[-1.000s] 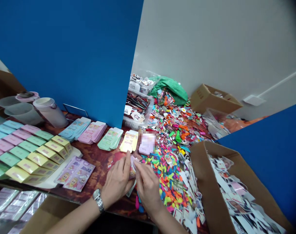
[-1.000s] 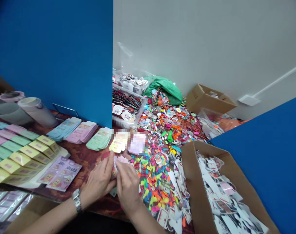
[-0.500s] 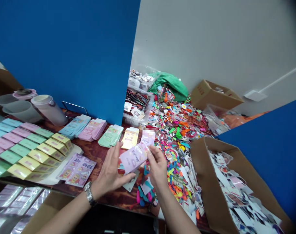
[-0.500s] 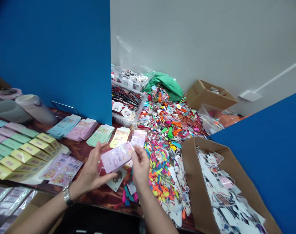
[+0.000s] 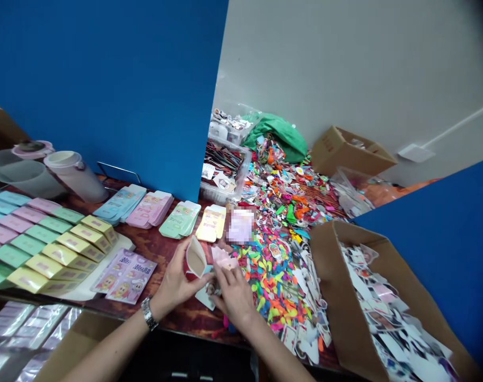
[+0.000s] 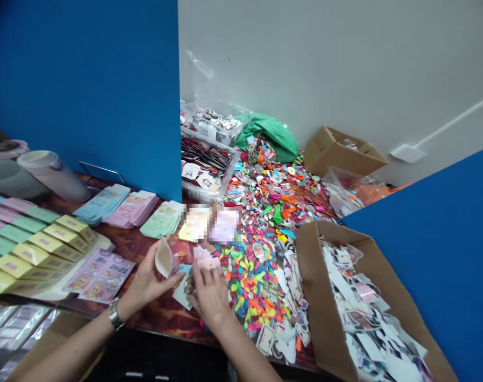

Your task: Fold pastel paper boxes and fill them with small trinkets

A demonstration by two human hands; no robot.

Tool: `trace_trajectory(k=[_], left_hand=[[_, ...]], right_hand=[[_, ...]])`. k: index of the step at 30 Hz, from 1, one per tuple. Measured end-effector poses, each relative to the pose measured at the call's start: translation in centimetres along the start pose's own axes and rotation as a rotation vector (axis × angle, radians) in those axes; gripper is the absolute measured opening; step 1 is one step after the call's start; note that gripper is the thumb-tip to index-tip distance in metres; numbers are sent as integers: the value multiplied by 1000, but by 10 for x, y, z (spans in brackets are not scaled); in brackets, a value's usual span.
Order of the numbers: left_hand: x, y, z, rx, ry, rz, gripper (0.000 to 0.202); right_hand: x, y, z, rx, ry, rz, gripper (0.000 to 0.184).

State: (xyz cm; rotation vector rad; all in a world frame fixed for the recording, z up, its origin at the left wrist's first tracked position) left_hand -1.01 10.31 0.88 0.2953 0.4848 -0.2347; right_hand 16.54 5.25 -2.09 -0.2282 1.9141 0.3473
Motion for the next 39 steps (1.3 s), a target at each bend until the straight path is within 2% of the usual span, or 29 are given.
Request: trace_trajectory(k=[2,5,8,10,12,14,16,19,21,26,33,37,39], left_hand=[[4,-1,-3,-36,20,-15,75],[6,-2,-7,-51,47,-22,73],[2,-2,-13,-54,92,-6,73],[0,-3,-17,-56,128,-5,73],[2,-4,-18,-48,155,-23,71],[8,-5,-16,-30,178,-60,65],[15,-6,-14,-17,188,-97,58],[21,-8,-16,-42,188,-105,57],[20,-8,-21,-70,207,-78,60],[17,-6,-25,-21,255,-65,60],[29,-4,-6,209,329,-153,49],[34,-3,-1,208,331,-155,53],[35,-2,-1,193,319,-133,57]], right_hand=[[9,-3,1,16,-74,4,63],[1,-1,7,60,136,49,40],[-33,4,18,108,522,110,22],[-62,3,27,203,703,251,19],[-89,0,30,285,756,467,20],[-103,0,24,263,705,586,19],[-105,6,11,161,612,536,20],[-95,14,-7,39,504,407,25],[-91,15,-10,2,462,406,26],[-93,11,-1,38,440,370,25],[-88,6,-2,-126,222,323,35],[-84,7,-9,-146,149,317,35],[-83,9,-3,-156,196,275,30]])
Point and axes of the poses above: each hand's wrist, its own y-axis towards the middle knuckle, its own x-axis out of the palm, z = x × y, the point moved 4 cm from there along y, towards the middle knuckle, and after that the axes turned 7 degrees about -z, right-handed, at the moved point
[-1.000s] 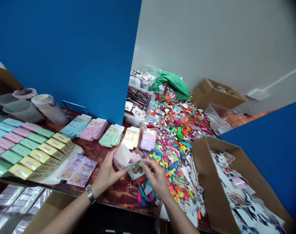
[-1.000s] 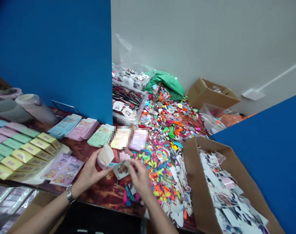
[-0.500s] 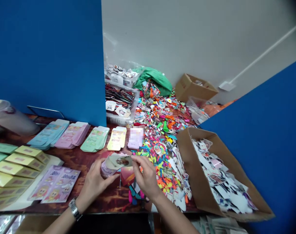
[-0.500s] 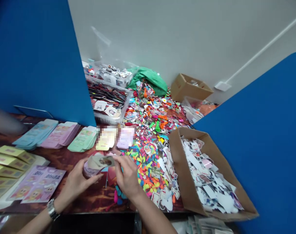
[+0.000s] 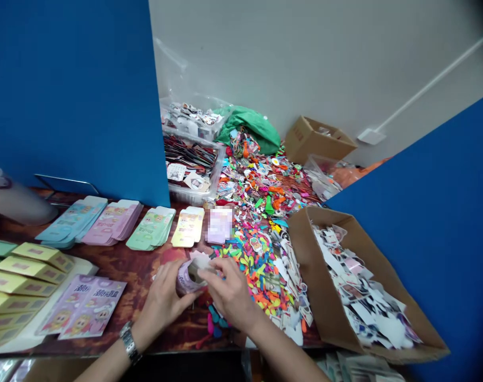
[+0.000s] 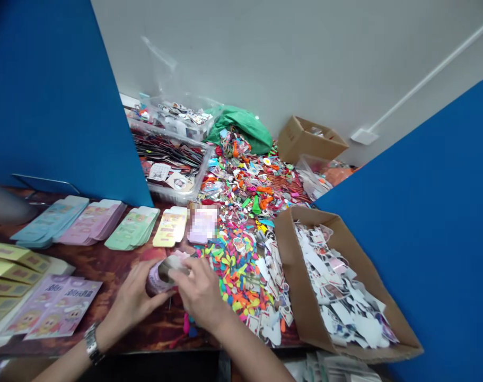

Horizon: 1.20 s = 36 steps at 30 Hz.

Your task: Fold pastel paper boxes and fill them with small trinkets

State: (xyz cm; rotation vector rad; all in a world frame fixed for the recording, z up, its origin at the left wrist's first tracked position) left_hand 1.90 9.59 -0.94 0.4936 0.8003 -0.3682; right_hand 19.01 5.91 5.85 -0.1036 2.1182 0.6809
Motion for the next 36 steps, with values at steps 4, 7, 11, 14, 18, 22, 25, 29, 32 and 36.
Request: trace_trajectory(k=[4,7,11,14,18,22,25,29,32,36], left_hand=[[2,-3,-3,-8,-3,-15,61],[4,-7,-5,-19,2,-22,63],[7,-10,-8,-15,1,-52,64],[9,-11,-10,-23,5,-60,63],[12,-9,-9,-30,-8,-65,63],[14,-4,1,-6,-12,-54,64],[13,-2,6,10,-13,-54,63],[12,-2,7,6,-10,-42,65],[12,-4,8,14,-24,-47,66],[14,-2,7,-4,-40,-44,61]], right_hand=[[-11,-8,67,302,24,29,29],[-19,-28,137,688,-281,-21,35],[-24,-50,183,831,-339,-102,33],[-32,-55,186,810,-290,-87,32],[-36,-47,181,765,-204,-73,38],[-21,-31,182,727,-151,-125,34],[-6,-24,184,728,-166,-175,30],[2,-23,185,743,-197,-221,10],[-6,-22,178,707,-193,-221,12],[-33,-16,152,620,-157,-204,16]])
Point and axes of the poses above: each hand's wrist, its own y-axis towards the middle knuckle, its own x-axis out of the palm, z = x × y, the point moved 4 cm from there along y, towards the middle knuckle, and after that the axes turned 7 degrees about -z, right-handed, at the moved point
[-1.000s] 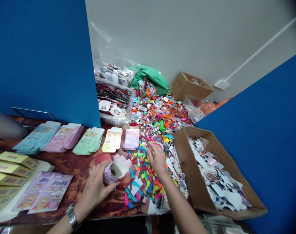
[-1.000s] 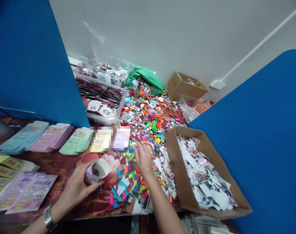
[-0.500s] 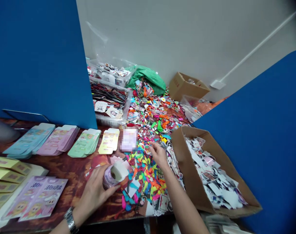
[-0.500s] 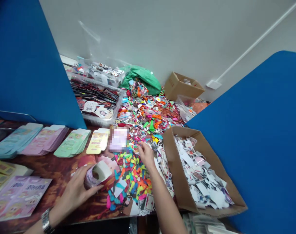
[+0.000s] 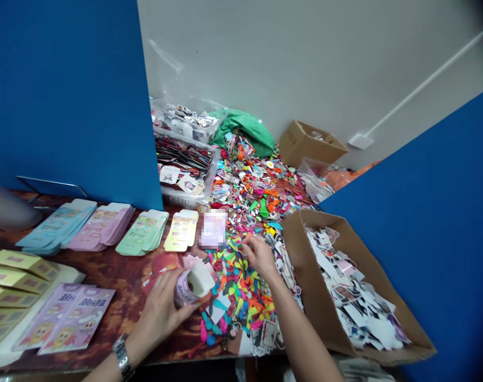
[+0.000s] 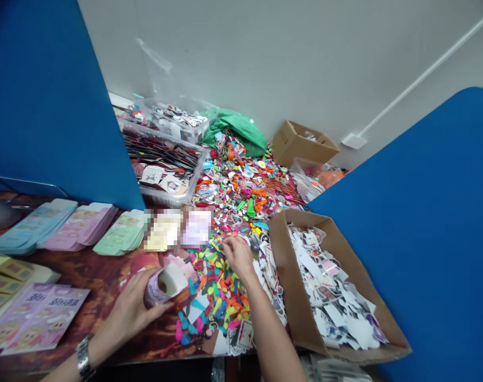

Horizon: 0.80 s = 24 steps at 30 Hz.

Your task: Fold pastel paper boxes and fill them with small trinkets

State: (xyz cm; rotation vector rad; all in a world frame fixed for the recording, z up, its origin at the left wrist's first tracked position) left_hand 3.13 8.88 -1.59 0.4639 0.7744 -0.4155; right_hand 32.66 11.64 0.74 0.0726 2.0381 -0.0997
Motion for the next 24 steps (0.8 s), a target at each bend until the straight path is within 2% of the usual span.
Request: trace_trajectory(k=[4,7,9,11,15,18,22,24], left_hand=[[2,8,-1,-62,23,-13,60],[2,14,4,-64,80,-26,60],[3,16,8,-63,130,-41,59],[4,16,11,-57,158,-65,60],[9,10,11,-31,116,-47,62],[12,7,6,-38,77,-30,61],[13,8,1,-43,37,-30,62],[13,10,1,-48,9,-28,64]], right_hand=[[-33,-22,-40,-128,96,-46,18],[-41,-35,-78,-262,169,-152,18],[-35,-40,-99,-342,156,-224,15],[-20,-42,-113,-385,111,-237,11],[12,-44,-124,-368,113,-101,10],[28,-50,-129,-413,201,-77,15],[25,-58,-135,-515,263,-136,22],[12,-60,-135,-548,306,-72,23]])
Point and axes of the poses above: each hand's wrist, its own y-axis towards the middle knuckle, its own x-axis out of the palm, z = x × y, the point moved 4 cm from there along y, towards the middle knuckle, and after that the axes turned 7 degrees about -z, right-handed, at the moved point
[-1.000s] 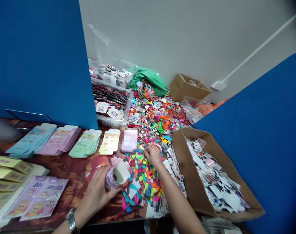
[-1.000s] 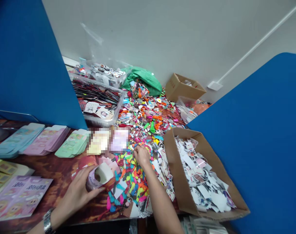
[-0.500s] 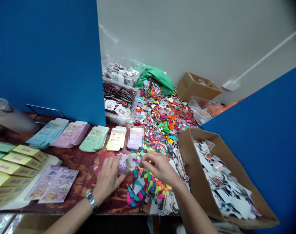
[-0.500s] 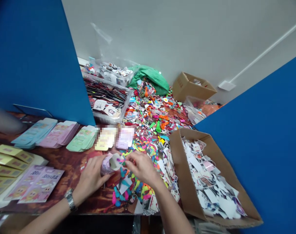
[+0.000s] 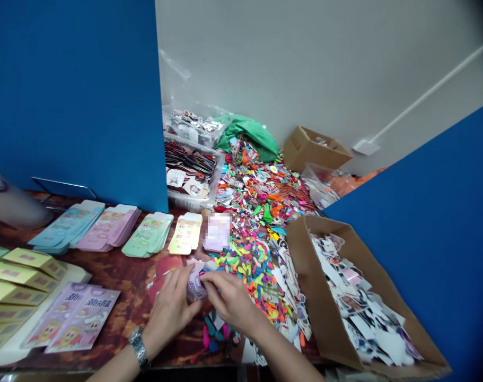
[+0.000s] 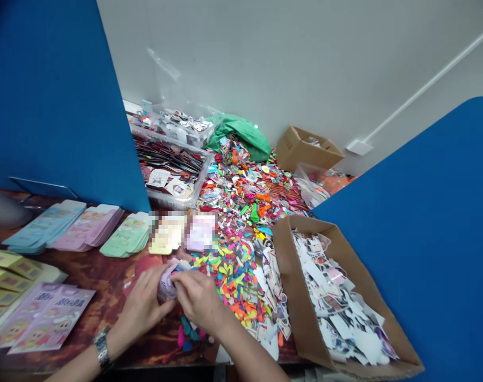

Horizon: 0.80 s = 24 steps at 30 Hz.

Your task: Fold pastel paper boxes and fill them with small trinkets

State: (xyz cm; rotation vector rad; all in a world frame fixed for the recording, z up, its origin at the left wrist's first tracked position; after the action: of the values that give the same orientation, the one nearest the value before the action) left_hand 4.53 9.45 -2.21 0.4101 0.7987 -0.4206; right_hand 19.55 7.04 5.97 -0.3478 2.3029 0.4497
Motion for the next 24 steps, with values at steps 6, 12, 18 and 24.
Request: trace_trajectory(k=[6,12,18,24], left_hand=[[-1,3,0,-13,-83,9,67],[-5,-1,-1,-13,-131,37,76],[-13,-3,2,50,-175,86,79],[-20,-5,5,106,-219,108,71]], right_hand=[[-16,-3,0,-34,-267,135,30],[-9,-8,5,-48,-74,66,35],[-14,-10,6,-62,-2,110,29],[-5,-10,0,-36,-3,148,38]])
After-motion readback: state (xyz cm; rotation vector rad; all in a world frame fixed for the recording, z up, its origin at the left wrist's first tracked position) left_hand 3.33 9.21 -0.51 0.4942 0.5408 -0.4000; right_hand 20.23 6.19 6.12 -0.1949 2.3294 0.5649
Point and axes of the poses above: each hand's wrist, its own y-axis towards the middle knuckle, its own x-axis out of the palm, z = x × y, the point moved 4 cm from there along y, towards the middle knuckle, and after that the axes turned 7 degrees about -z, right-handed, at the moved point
